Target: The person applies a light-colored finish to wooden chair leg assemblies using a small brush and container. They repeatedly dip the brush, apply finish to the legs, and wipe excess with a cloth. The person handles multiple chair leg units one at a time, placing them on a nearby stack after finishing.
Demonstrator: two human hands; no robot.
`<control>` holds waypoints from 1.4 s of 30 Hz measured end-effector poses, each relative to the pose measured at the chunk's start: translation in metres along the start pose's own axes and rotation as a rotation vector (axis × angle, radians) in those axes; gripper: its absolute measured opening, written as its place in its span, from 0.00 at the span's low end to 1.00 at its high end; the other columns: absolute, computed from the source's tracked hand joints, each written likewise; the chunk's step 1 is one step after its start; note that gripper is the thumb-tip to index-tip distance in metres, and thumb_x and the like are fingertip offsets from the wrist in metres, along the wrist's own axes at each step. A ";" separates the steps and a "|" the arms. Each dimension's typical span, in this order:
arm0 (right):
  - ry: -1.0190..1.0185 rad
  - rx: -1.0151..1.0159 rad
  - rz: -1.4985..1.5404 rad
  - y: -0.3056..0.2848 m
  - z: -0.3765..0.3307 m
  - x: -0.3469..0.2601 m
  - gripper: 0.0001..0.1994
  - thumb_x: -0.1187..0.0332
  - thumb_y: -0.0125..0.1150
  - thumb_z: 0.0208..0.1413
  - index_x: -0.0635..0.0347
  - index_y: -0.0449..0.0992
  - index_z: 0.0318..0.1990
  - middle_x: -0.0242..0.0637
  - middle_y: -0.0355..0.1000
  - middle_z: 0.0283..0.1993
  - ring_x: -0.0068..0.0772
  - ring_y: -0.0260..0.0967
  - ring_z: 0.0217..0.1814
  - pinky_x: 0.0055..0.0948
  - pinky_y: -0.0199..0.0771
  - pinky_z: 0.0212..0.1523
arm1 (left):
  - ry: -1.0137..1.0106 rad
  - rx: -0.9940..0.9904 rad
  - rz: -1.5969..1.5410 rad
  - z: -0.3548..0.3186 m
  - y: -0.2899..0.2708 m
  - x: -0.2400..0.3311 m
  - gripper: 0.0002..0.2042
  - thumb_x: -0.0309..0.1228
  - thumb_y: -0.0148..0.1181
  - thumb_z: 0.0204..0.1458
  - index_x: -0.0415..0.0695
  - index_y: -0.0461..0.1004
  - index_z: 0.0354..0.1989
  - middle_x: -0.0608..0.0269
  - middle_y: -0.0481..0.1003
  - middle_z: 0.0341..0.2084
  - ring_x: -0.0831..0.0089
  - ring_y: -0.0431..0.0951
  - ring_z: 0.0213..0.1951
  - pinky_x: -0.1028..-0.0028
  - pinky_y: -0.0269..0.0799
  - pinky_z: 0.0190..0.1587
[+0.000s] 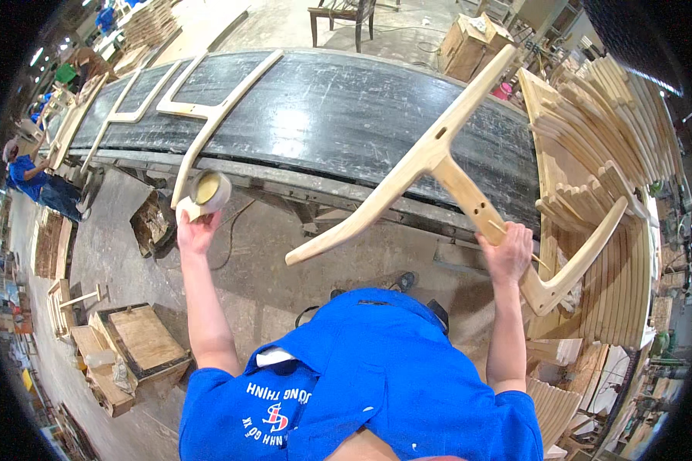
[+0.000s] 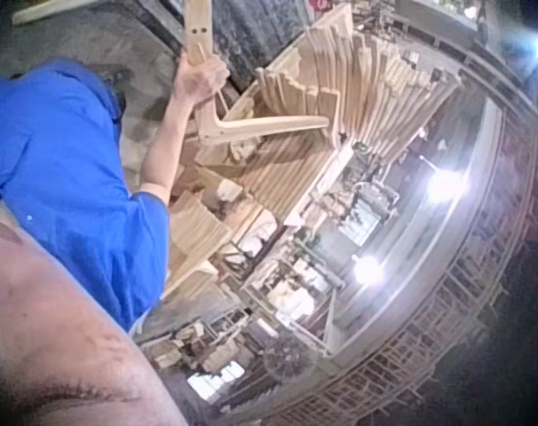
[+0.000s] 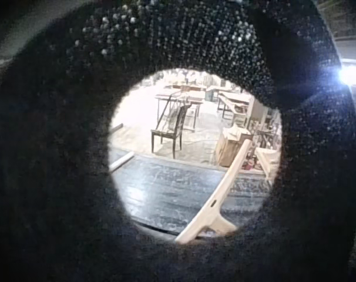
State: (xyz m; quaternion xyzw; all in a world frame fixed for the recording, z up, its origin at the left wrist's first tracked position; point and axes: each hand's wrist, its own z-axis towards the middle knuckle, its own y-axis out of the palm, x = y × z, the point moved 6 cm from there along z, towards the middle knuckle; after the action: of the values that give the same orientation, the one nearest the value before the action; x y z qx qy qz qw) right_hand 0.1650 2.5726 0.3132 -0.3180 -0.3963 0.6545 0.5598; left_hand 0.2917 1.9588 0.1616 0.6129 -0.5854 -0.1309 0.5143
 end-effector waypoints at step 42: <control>-0.250 0.016 0.622 0.127 0.206 -0.003 0.14 0.59 0.52 0.56 0.62 0.76 0.30 0.36 0.71 0.35 0.42 0.66 0.40 0.37 0.67 0.42 | -0.113 -0.193 0.007 -0.008 0.080 -0.100 0.22 0.46 0.42 0.59 0.46 0.63 0.56 0.55 0.68 0.52 0.57 0.69 0.51 0.56 0.72 0.47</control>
State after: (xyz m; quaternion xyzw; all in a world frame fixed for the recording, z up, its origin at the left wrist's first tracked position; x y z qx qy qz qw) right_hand -0.0728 2.5287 0.3022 -0.3368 -0.3406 0.8310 0.2828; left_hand 0.2233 2.0655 0.1840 0.5501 -0.6005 -0.2190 0.5375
